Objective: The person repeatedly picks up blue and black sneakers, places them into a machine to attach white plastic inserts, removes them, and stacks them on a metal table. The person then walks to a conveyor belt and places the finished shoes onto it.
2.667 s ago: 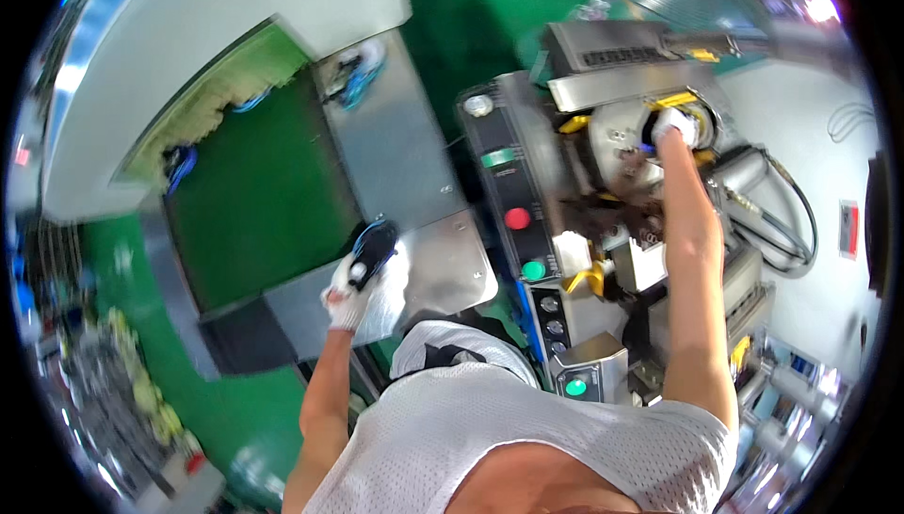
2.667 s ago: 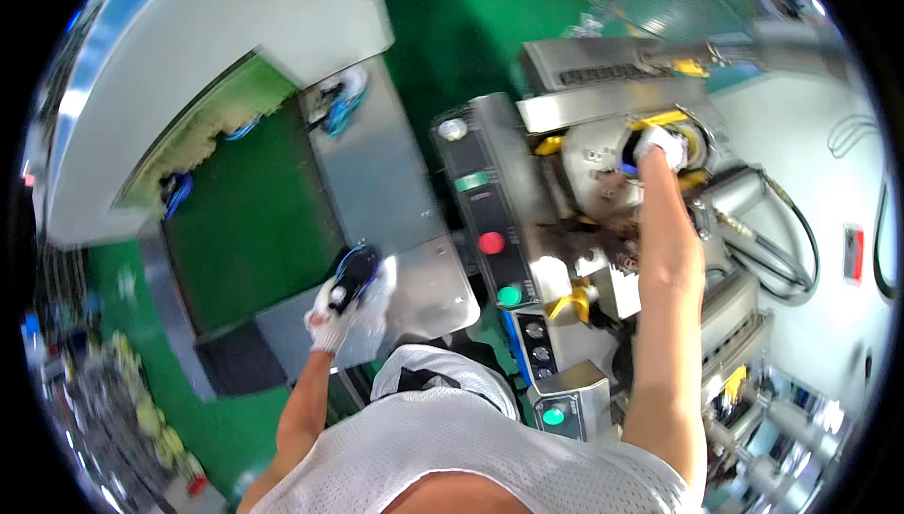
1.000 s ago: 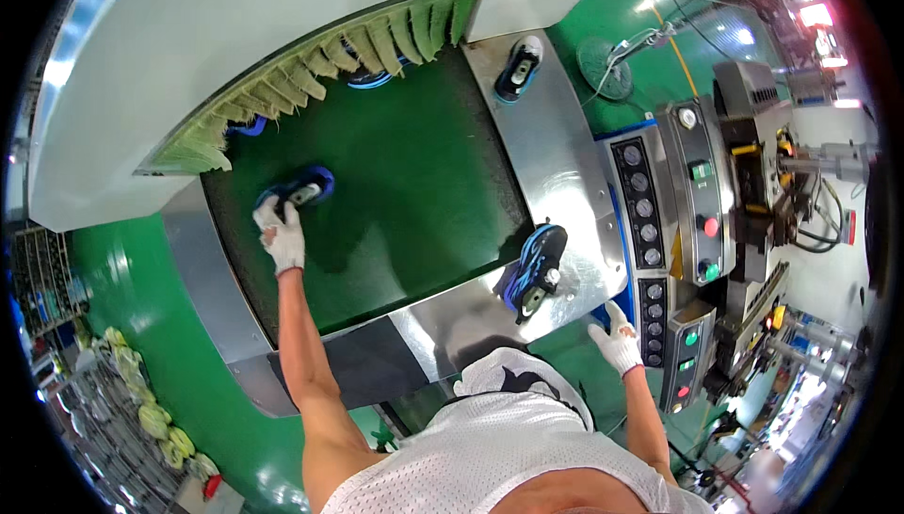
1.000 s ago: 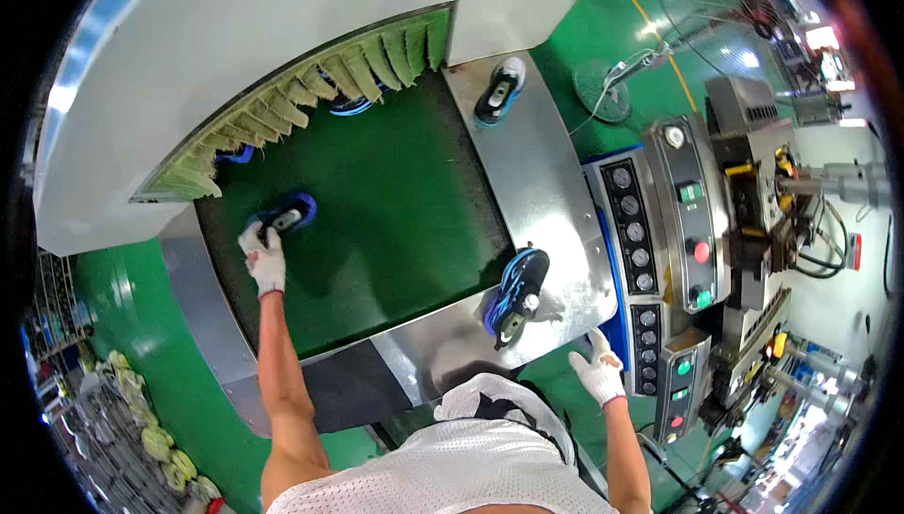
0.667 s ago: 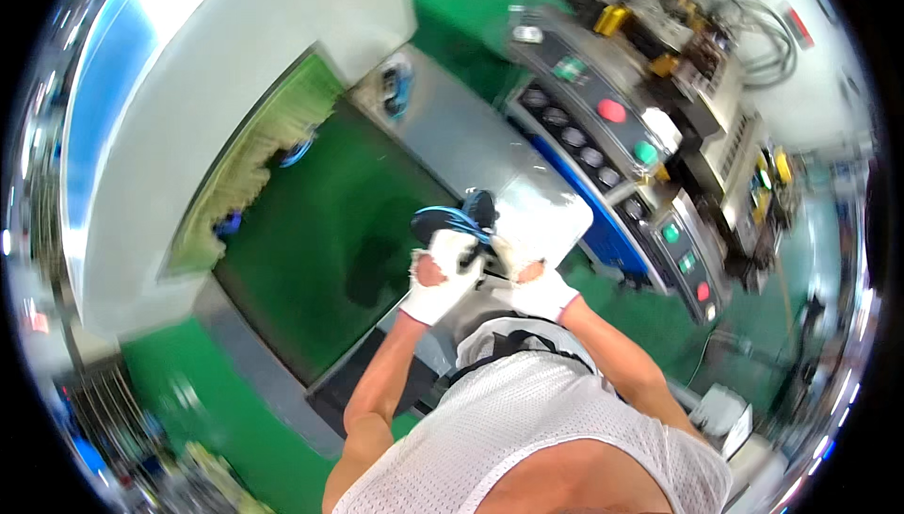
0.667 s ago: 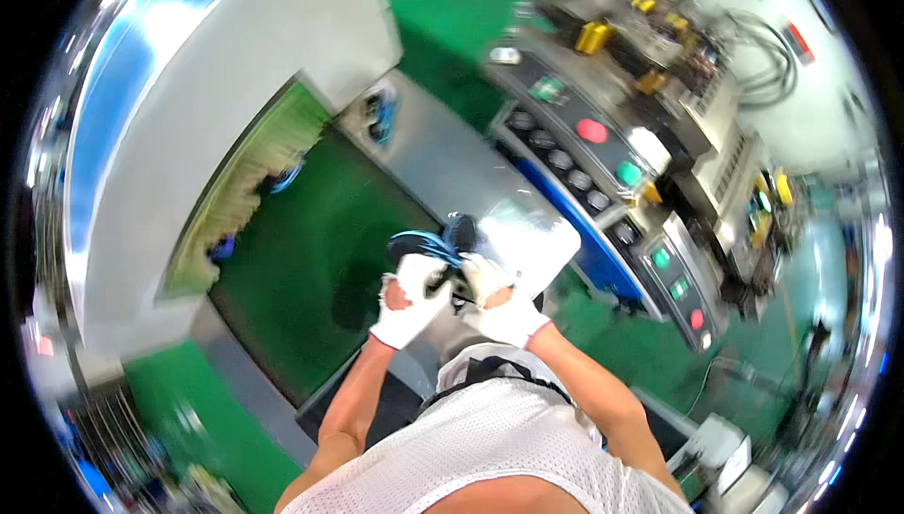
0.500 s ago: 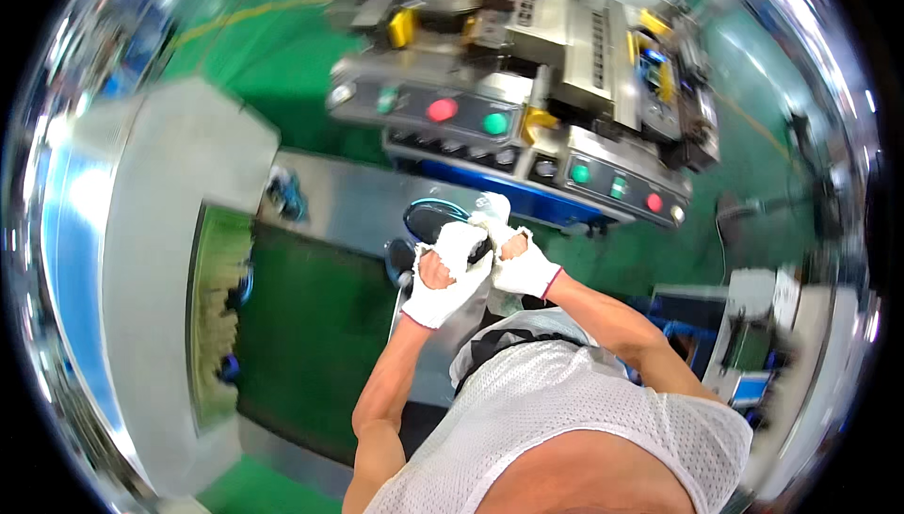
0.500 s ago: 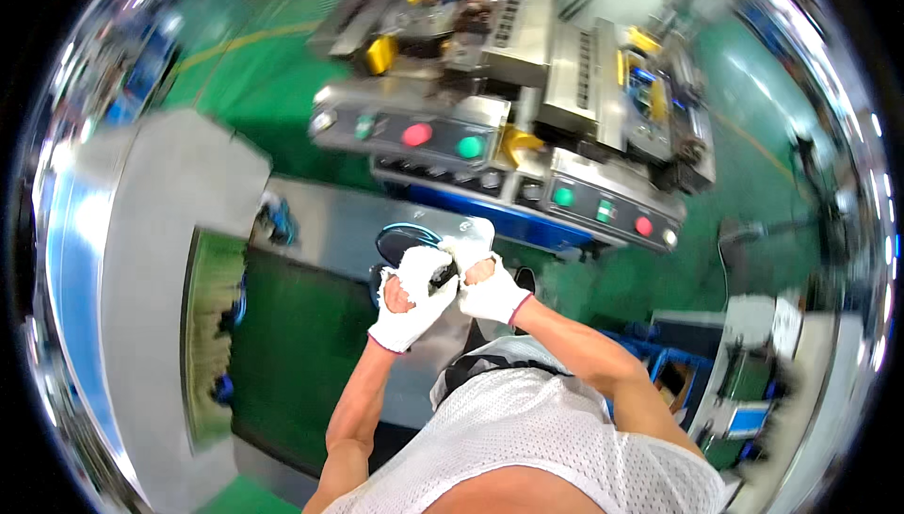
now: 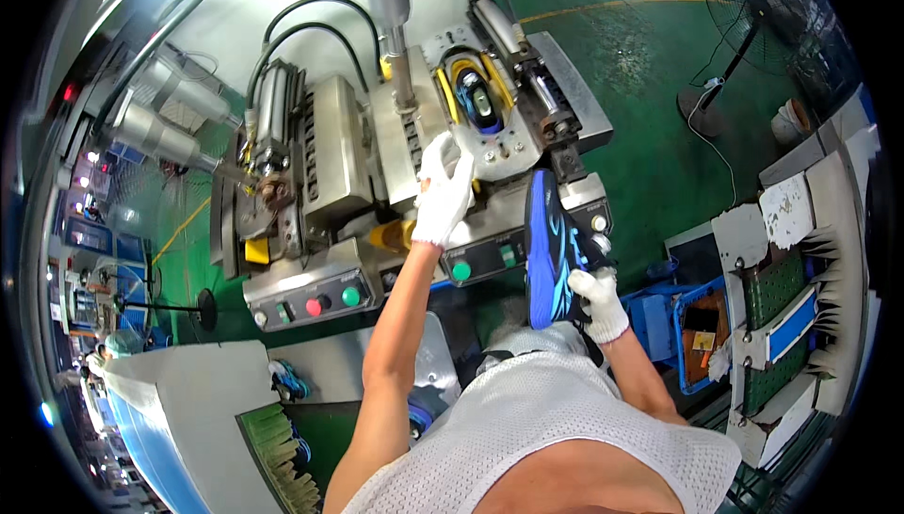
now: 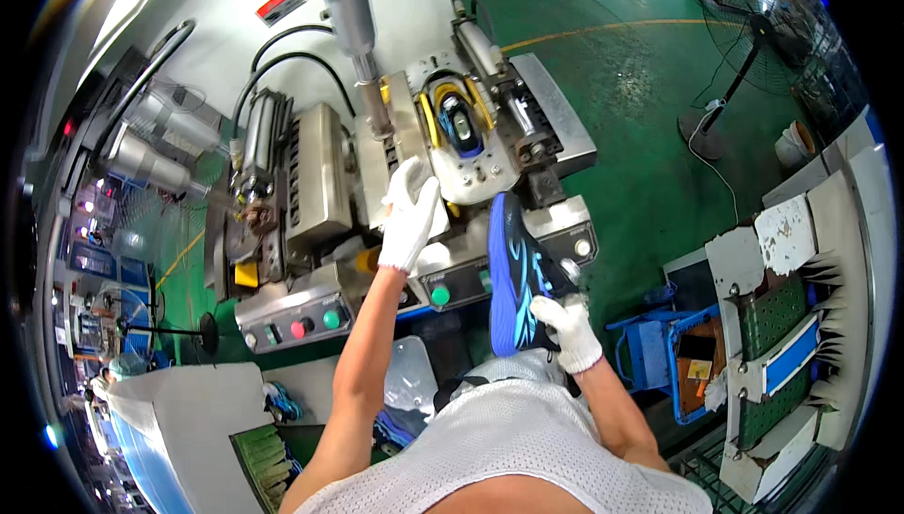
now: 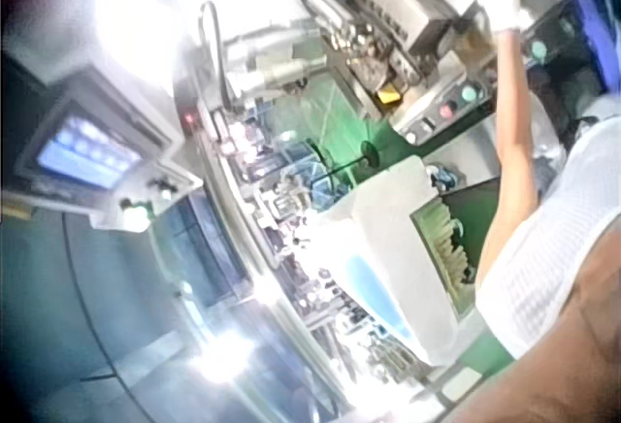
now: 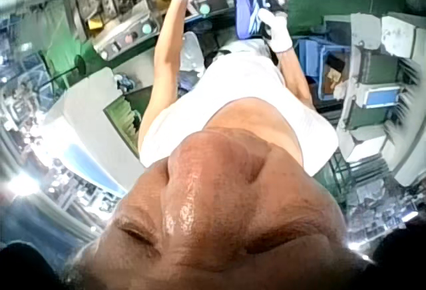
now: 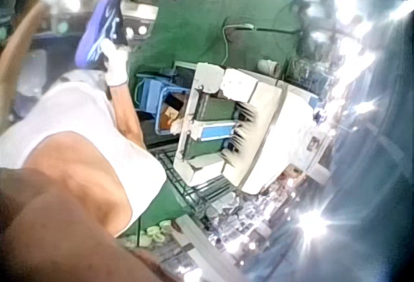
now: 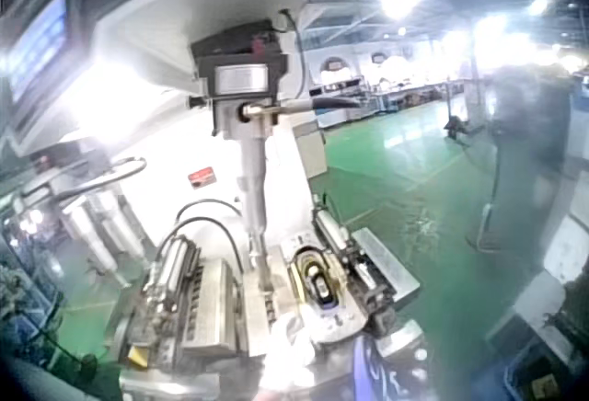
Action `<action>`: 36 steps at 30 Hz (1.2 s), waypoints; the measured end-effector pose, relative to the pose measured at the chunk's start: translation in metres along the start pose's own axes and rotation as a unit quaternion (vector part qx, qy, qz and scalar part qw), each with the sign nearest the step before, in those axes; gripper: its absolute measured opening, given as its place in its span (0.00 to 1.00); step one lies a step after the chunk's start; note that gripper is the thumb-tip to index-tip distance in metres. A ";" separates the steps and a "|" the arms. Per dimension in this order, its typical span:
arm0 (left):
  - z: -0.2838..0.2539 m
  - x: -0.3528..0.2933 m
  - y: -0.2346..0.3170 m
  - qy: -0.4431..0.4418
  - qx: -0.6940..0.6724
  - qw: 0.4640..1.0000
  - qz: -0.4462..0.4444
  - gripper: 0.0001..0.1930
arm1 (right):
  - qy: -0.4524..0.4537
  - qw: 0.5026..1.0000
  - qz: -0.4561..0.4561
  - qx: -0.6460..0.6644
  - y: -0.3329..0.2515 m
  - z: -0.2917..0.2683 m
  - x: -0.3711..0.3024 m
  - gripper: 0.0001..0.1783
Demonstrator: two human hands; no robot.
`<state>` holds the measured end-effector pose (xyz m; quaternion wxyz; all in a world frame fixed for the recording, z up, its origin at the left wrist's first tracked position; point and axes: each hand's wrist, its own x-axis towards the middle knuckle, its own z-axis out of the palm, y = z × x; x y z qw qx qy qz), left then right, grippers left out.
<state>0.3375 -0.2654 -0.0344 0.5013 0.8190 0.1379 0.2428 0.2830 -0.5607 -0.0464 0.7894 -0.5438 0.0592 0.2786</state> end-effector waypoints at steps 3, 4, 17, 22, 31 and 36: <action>0.058 0.086 -0.039 0.013 0.070 0.995 -0.073 0.33 | 0.073 0.997 -0.022 -0.019 -0.014 -0.024 0.013 0.10; 0.074 0.107 -0.030 0.010 0.092 0.989 -0.118 0.34 | 0.086 0.995 -0.055 -0.015 -0.005 -0.037 0.018 0.10; 0.122 0.230 -0.093 0.024 0.244 0.954 -0.171 0.26 | 0.150 0.987 0.054 0.018 -0.052 -0.049 0.032 0.25; 0.040 0.184 -0.005 0.008 0.078 0.959 -0.271 0.36 | 0.131 0.986 -0.014 -0.106 -0.053 -0.026 0.063 0.24; -0.085 -0.064 0.036 0.034 0.031 0.979 -0.200 0.28 | 0.002 0.909 -0.090 -0.408 -0.115 0.109 0.303 0.28; -0.148 -0.236 0.039 0.060 0.085 0.917 -0.385 0.28 | 0.060 0.673 -0.177 -0.716 -0.032 0.157 0.467 0.36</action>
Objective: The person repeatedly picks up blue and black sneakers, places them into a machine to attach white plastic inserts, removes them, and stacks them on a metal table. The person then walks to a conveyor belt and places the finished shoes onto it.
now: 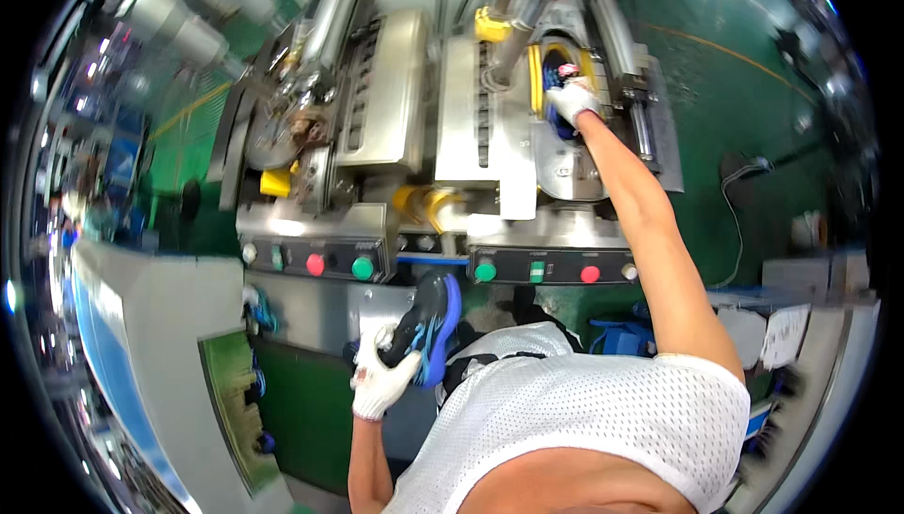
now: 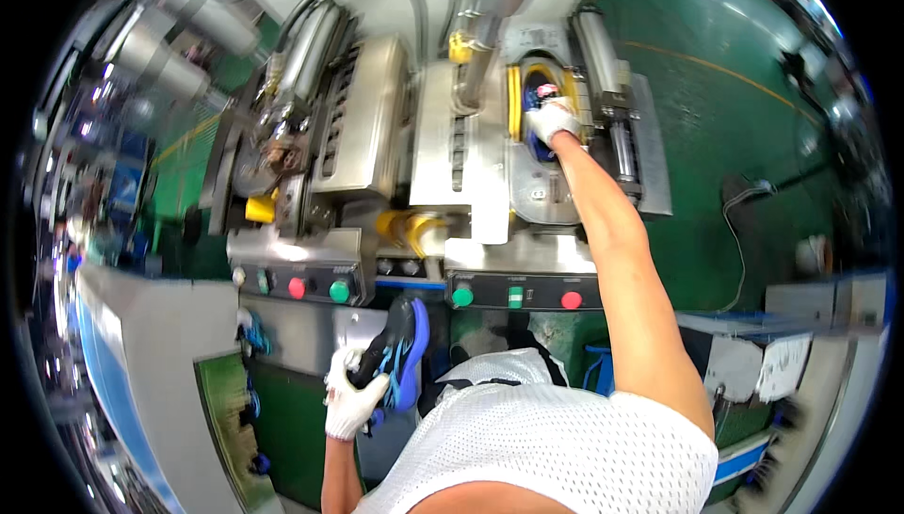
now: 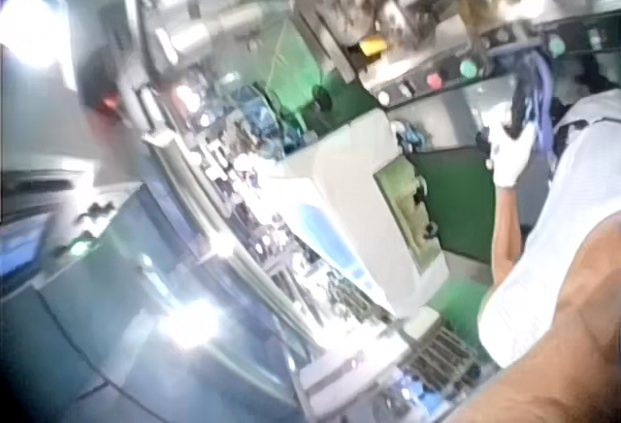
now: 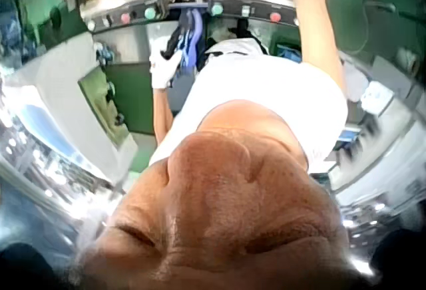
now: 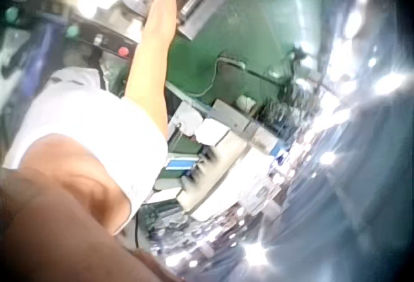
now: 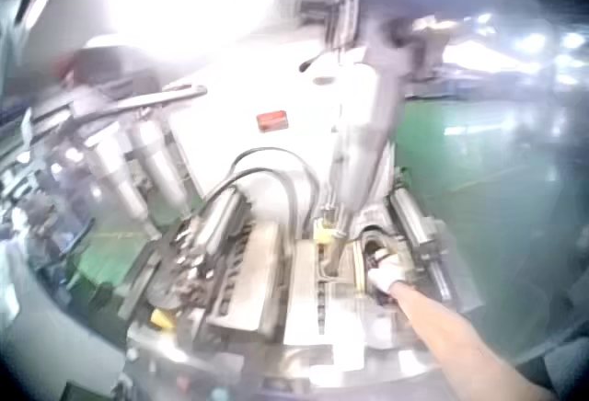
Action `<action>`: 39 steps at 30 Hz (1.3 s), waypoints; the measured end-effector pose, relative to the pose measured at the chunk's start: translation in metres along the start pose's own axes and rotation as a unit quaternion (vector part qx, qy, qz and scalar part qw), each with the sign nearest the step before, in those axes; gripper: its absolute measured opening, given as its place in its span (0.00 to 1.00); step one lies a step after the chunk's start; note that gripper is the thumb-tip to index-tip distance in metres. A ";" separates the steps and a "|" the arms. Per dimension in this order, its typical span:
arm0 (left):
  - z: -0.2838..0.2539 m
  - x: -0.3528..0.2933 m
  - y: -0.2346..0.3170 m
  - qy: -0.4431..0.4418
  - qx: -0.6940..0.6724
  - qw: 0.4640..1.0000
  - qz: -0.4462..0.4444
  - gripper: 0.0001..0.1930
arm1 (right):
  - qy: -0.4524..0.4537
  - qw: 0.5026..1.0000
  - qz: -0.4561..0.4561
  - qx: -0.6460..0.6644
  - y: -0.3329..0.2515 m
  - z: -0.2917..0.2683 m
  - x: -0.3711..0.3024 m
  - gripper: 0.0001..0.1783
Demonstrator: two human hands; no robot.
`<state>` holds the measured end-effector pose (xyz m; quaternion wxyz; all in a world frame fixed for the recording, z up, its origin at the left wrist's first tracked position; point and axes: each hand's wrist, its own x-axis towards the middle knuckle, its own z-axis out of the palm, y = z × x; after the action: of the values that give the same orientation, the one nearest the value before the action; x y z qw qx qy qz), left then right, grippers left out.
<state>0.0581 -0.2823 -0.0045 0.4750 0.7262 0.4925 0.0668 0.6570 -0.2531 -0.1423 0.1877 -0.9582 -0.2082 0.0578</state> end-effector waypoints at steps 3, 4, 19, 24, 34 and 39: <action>-0.016 -0.093 -0.105 0.210 0.132 0.969 -0.021 0.26 | -0.041 0.995 -0.059 0.071 -0.013 0.019 -0.003 0.35; -0.019 -0.114 -0.107 0.238 0.045 0.952 -0.186 0.25 | 0.012 0.999 -0.029 -0.007 0.011 0.031 0.013 0.34; 0.065 -0.130 -0.376 0.466 0.048 0.824 -0.317 0.24 | 0.070 0.914 -0.393 0.069 -0.086 -0.014 -0.284 0.47; 0.067 -0.117 -0.353 0.343 -0.007 0.898 -0.275 0.22 | -0.035 0.782 -0.424 -0.455 -0.054 0.095 -0.404 0.42; -0.182 -0.102 -0.554 0.398 0.044 0.903 -0.157 0.26 | -0.102 0.867 -0.417 -0.252 -0.017 0.072 -0.439 0.59; -0.335 -0.066 -0.706 0.427 0.221 0.836 -0.265 0.30 | -0.252 0.885 -0.223 -0.322 -0.018 0.059 -0.509 0.54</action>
<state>-0.6249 -0.0798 -0.3326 0.0443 0.5533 0.8214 0.1312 0.1773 -0.4322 -0.1734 -0.1822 -0.8474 -0.4636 0.1838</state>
